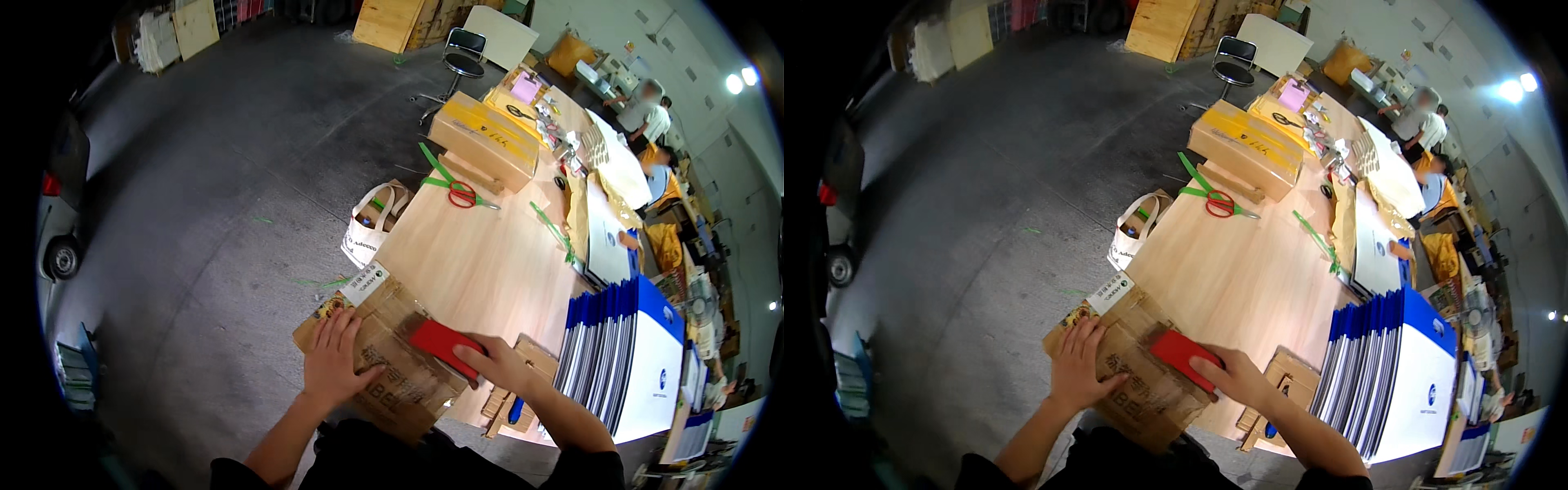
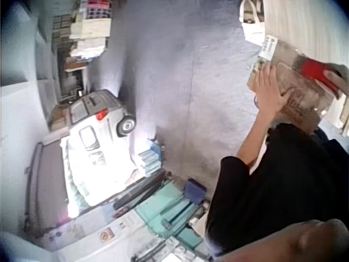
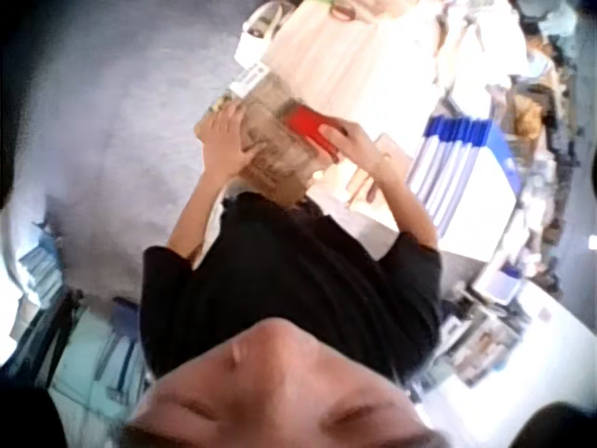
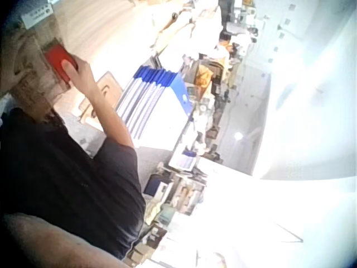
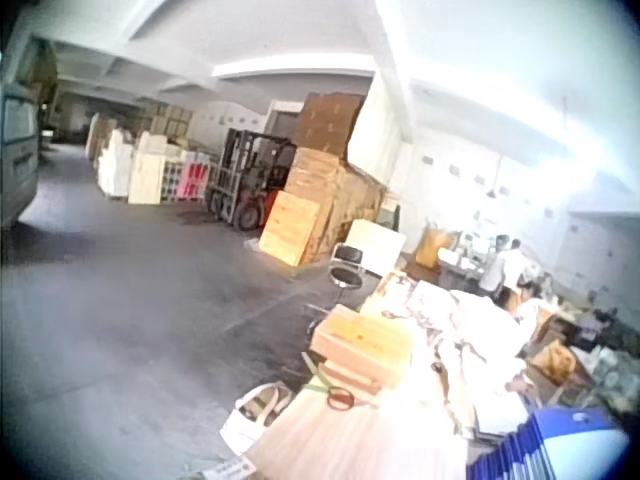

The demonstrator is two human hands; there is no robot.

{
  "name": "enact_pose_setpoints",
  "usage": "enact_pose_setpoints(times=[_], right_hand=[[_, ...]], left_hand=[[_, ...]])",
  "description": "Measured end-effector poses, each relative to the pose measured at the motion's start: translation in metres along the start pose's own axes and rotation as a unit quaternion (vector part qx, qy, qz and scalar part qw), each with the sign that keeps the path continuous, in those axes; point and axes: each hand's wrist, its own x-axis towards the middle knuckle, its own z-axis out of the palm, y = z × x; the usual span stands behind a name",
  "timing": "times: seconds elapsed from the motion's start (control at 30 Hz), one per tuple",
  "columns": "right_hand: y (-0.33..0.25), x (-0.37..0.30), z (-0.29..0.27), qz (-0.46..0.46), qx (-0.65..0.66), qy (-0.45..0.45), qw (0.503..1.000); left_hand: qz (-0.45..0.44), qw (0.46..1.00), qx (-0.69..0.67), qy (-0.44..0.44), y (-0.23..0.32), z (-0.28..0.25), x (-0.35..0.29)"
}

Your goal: The person assembles a cardboard box, places a stack of paper inside, and seals the box with tape. They then cut a piece of cardboard and place it on top of the sealed box before taping it down.

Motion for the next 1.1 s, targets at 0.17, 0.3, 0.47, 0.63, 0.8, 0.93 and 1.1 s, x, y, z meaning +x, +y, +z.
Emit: enact_pose_setpoints(times=[0.17, 0.3, 0.47, 0.63, 0.8, 0.93, 1.1], right_hand=[[0.063, -0.079, -0.020, 0.008, 0.026, 0.016, 0.999], [0.123, -0.131, -0.022, 0.023, 0.028, 0.042, 0.998], [0.172, -0.150, -0.021, -0.012, -0.020, 0.073, 0.997], [0.160, -0.118, -0.006, -0.078, -0.140, 0.142, 0.977], [0.154, -0.148, 0.007, -0.036, -0.218, 0.226, 0.949], [0.120, -0.199, -0.016, -0.214, 0.271, 0.347, 0.872], [0.237, -0.162, 0.007, -0.278, 0.530, 0.351, 0.720]], left_hand=[[0.002, 0.998, 0.039, -0.056, 0.002, -0.003, -0.001], [0.001, 0.994, 0.059, -0.094, 0.003, -0.003, -0.004], [-0.031, 0.982, 0.130, -0.136, 0.046, -0.007, 0.020], [0.167, 0.969, 0.148, -0.105, 0.146, 0.085, 0.029], [0.154, 0.942, 0.225, -0.195, 0.167, 0.113, 0.025], [0.173, 0.920, 0.274, -0.220, 0.183, 0.135, 0.029], [0.006, 0.875, -0.426, -0.228, 0.147, 0.073, 0.035]])
